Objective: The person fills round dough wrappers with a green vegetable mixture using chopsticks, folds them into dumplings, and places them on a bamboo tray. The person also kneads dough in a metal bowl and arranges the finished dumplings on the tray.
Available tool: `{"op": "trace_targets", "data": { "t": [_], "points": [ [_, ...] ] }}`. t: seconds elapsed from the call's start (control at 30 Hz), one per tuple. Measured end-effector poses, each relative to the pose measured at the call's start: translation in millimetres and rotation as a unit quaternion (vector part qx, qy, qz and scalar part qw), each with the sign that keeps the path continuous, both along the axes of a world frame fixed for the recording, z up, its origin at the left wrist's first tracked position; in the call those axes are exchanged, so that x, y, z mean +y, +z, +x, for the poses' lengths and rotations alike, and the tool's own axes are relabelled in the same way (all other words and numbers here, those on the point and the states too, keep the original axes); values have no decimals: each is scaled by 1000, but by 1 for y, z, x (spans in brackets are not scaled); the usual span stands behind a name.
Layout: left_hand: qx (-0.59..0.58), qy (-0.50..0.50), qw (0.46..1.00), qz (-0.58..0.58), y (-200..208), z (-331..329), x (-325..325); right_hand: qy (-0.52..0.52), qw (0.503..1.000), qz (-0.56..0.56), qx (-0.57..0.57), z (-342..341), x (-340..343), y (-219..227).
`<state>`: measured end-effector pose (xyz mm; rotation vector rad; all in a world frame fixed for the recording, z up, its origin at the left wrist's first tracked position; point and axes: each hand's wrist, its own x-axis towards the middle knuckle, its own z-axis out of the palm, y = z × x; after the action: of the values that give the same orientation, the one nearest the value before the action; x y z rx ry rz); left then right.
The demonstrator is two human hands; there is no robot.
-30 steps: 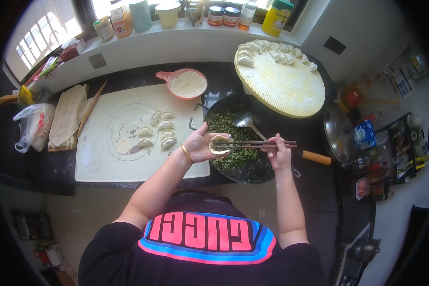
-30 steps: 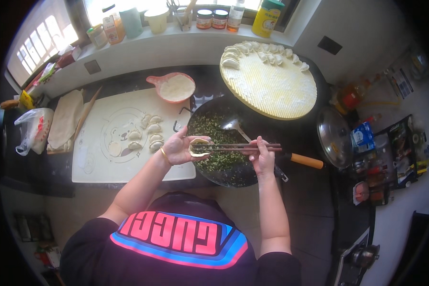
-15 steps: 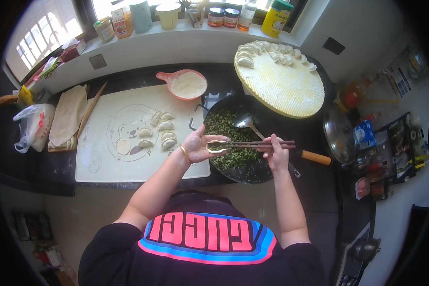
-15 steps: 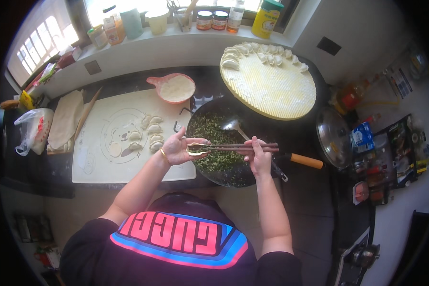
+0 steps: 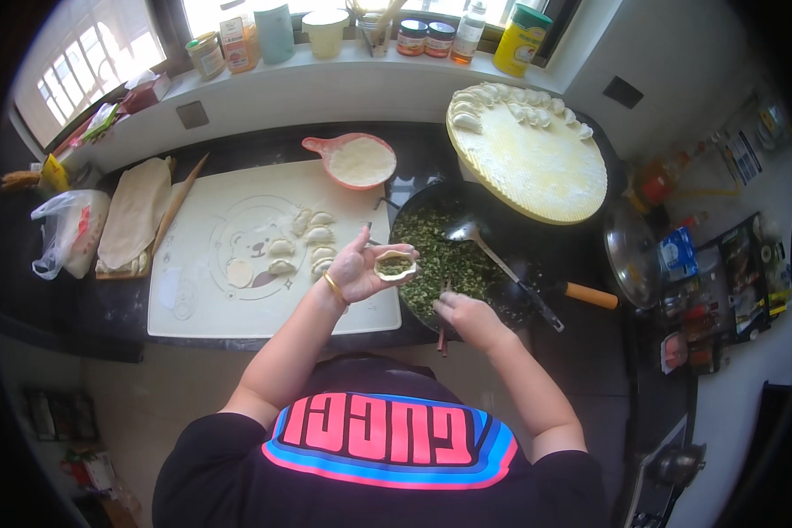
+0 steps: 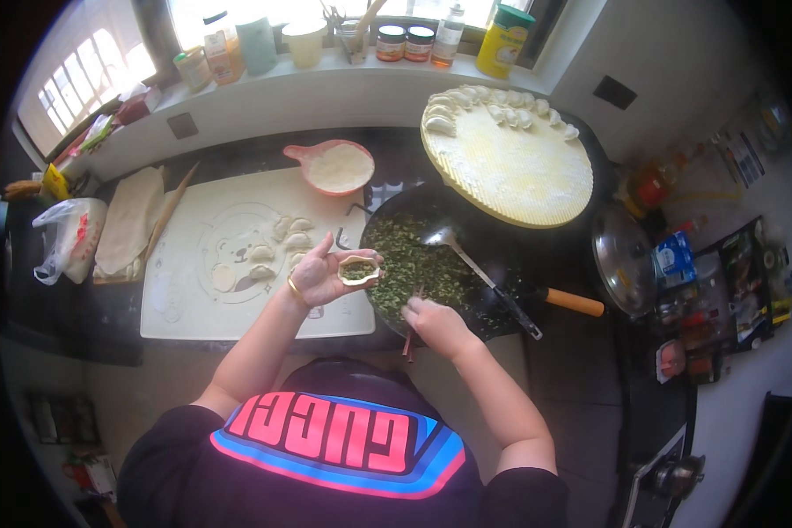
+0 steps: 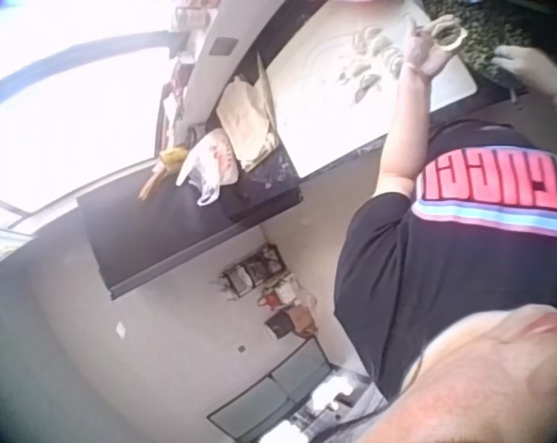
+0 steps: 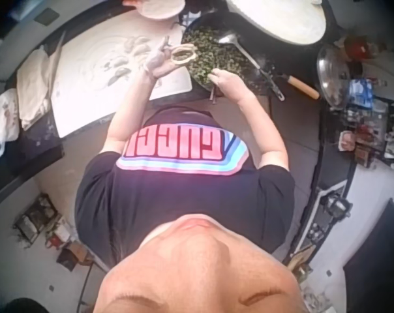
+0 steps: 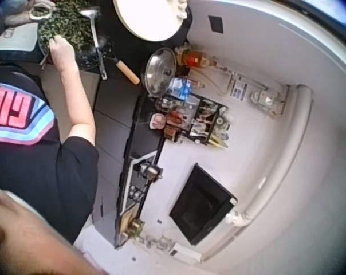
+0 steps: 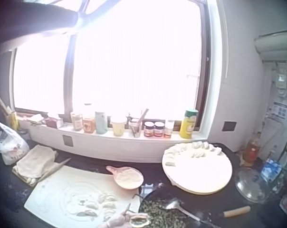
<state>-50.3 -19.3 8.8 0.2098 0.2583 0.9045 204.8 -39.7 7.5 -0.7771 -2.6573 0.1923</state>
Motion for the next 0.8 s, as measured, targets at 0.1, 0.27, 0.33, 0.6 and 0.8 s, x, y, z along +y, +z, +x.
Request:
{"op": "trace_targets", "data": {
  "t": [0.1,0.27,0.33,0.6,0.8],
  "points": [
    [-28,-12,1000,0,5,-5,-5,-28,986,-44,160,-41,-1,45],
    [-108,-58,992,28,-1,-11,-9,43,979,47,193,-76,8,62],
    [-93,-59,993,38,10,-12,-11,41,978,47,200,-81,12,61],
    [321,-30,909,263,43,-26,-27,-91,930,-154,320,-103,13,54],
    [332,12,882,334,40,-30,-25,-76,932,-173,309,-108,10,64]
  ]
}}
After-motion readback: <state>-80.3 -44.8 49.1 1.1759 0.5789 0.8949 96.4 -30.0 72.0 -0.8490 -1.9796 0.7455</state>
